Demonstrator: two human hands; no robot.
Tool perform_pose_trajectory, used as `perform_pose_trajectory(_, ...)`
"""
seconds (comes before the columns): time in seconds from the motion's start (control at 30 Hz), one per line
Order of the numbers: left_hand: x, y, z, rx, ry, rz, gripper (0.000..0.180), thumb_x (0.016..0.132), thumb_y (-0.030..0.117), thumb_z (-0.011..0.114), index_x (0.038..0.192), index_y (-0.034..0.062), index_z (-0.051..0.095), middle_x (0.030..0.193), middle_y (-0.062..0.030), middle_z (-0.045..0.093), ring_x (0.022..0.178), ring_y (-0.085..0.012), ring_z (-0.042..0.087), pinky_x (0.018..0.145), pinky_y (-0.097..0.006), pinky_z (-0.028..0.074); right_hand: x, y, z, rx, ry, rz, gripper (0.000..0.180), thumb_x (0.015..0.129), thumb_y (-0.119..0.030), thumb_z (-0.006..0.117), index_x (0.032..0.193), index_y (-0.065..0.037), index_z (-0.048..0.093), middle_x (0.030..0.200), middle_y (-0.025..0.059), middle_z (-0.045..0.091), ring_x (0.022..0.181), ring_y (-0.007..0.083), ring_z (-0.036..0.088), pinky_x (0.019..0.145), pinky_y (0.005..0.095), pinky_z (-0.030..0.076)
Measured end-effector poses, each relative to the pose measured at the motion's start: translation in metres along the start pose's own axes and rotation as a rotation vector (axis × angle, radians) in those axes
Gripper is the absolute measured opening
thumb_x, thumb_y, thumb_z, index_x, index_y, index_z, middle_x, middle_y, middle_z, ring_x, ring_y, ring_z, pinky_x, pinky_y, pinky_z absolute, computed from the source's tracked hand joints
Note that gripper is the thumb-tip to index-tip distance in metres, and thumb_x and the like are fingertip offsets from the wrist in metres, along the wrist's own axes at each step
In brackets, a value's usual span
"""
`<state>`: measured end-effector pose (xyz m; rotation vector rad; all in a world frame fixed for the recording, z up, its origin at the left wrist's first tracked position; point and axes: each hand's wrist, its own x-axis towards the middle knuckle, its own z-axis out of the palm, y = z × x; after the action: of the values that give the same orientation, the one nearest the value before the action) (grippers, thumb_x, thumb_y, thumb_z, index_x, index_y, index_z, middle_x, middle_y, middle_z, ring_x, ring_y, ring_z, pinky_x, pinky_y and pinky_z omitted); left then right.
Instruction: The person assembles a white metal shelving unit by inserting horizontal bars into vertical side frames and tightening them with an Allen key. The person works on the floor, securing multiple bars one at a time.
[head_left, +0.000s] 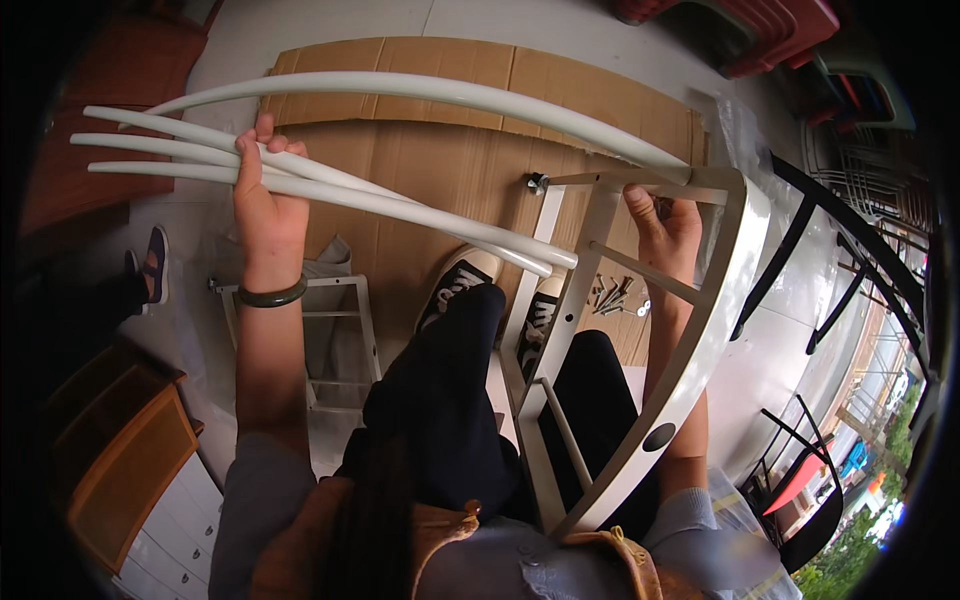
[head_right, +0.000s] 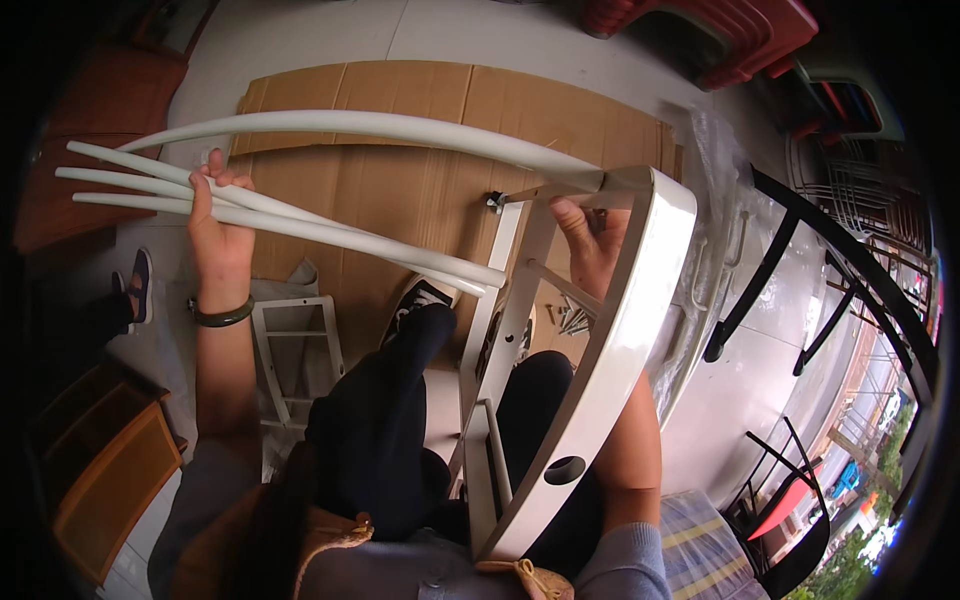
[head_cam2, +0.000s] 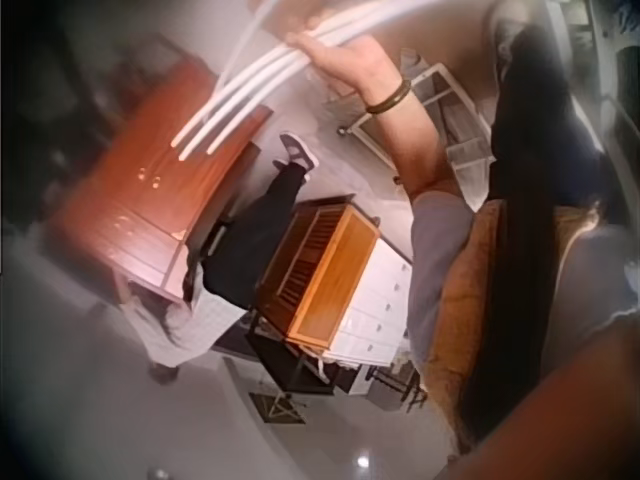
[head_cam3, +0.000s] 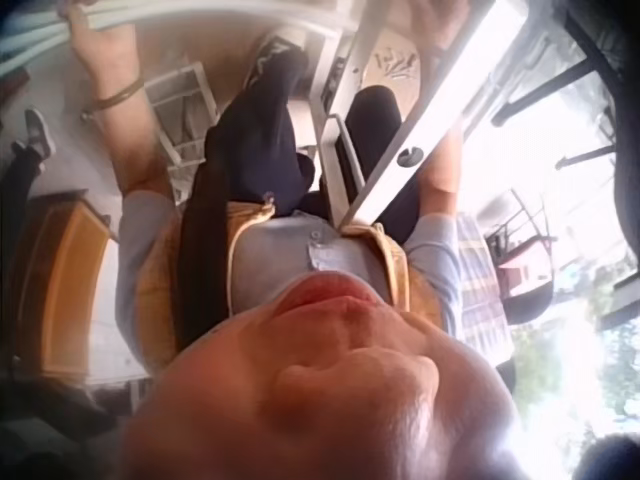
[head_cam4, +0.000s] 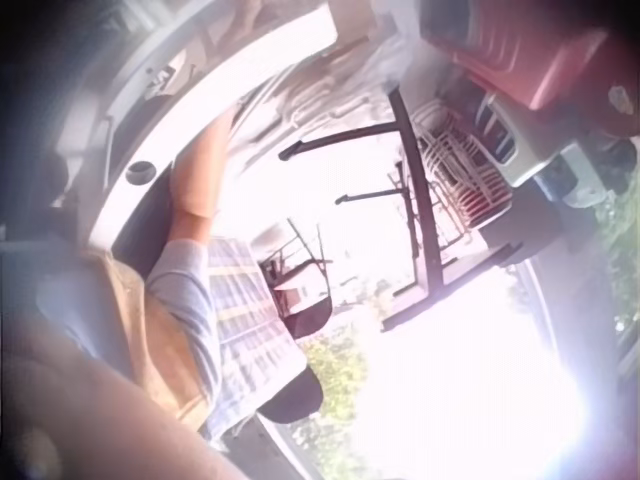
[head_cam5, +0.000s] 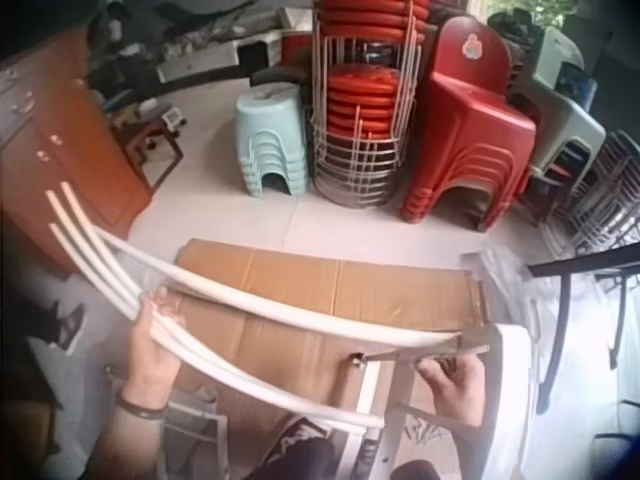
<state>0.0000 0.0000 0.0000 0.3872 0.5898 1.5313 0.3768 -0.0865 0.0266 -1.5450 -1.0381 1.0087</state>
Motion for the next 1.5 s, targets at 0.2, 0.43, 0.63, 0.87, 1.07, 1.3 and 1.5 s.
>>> perform_pose_trajectory(0.2, -0.010, -0.037, -0.034, -0.027, 0.480, -0.010, 0.019, 0.083, 0.017, 0.057, 0.098, 0.0059, 0.051, 0.086, -0.0047, 0.052, 0.081, -0.0156, 0.051, 0.088, -0.036, 0.043, 0.005, 0.000, -0.007, -0.075, 0.004, -0.007, 0.023, 0.079, -0.018, 0.065, 0.095, -0.004, 0.058, 0.083, -0.0002, 0.059, 0.076, 0.0075, 0.050, 0.072, 0.0217, 0.040)
perform_pose_trajectory(0.43, -0.004, -0.053, -0.054, -0.006, 0.612, -0.089, 0.017, 0.081, 0.020, 0.060, 0.094, 0.0112, 0.055, 0.096, 0.0005, 0.057, 0.083, -0.0152, 0.052, 0.081, -0.033, 0.045, 0.004, 0.006, -0.004, 0.007, -0.013, -0.004, 0.018, 0.079, -0.015, 0.065, 0.091, -0.005, 0.056, 0.077, 0.0001, 0.058, 0.069, 0.0062, 0.050, 0.067, 0.0205, 0.041)
perform_pose_trajectory(0.63, 0.014, -0.063, -0.070, 0.021, 0.463, -0.054, 0.017, 0.081, 0.021, 0.059, 0.092, 0.0096, 0.054, 0.101, -0.0012, 0.057, 0.080, -0.0154, 0.049, 0.071, -0.029, 0.045, 0.004, 0.007, -0.003, 0.092, 0.006, 0.032, 0.019, 0.079, -0.011, 0.064, 0.095, -0.004, 0.057, 0.081, 0.0007, 0.058, 0.072, 0.0068, 0.049, 0.064, 0.0210, 0.040)
perform_pose_trajectory(0.87, 0.028, -0.061, -0.068, 0.124, 0.345, -0.023, 0.021, 0.083, 0.019, 0.059, 0.098, 0.0060, 0.052, 0.101, -0.0047, 0.055, 0.094, -0.0189, 0.050, 0.063, -0.027, 0.040, 0.007, 0.020, -0.021, 0.373, -0.004, 0.267, 0.029, 0.076, 0.003, 0.036, 0.102, 0.002, 0.049, 0.078, 0.0083, 0.055, 0.061, 0.0106, 0.043, 0.053, 0.0222, 0.035)
perform_pose_trajectory(1.07, 0.037, -0.064, -0.055, 0.146, 0.327, -0.014, 0.021, 0.083, 0.017, 0.058, 0.099, 0.0059, 0.051, 0.100, -0.0056, 0.054, 0.096, -0.0196, 0.051, 0.062, -0.026, 0.039, 0.015, 0.044, -0.016, 0.353, 0.069, 0.332, 0.011, 0.084, -0.002, 0.046, 0.093, 0.000, 0.053, 0.078, 0.0074, 0.056, 0.063, 0.0100, 0.046, 0.056, 0.0222, 0.038)
perform_pose_trajectory(1.3, 0.033, -0.072, -0.042, 0.133, 0.282, -0.025, 0.023, 0.081, 0.016, 0.061, 0.098, 0.0059, 0.052, 0.098, -0.0059, 0.055, 0.097, -0.0216, 0.051, 0.063, -0.027, 0.040, 0.026, 0.054, -0.015, 0.302, -0.067, 0.321, 0.004, 0.081, -0.002, 0.056, 0.078, -0.001, 0.059, 0.068, 0.0032, 0.056, 0.056, 0.0082, 0.045, 0.053, 0.0199, 0.036)
perform_pose_trajectory(1.5, 0.026, -0.072, -0.029, 0.158, 0.277, -0.008, 0.021, 0.081, 0.016, 0.061, 0.098, 0.0061, 0.053, 0.098, -0.0056, 0.054, 0.098, -0.0217, 0.051, 0.062, -0.026, 0.039, 0.028, 0.055, -0.005, 0.332, -0.072, 0.246, 0.004, 0.079, 0.000, 0.057, 0.080, -0.001, 0.061, 0.068, 0.0049, 0.058, 0.053, 0.0083, 0.044, 0.049, 0.0195, 0.035)
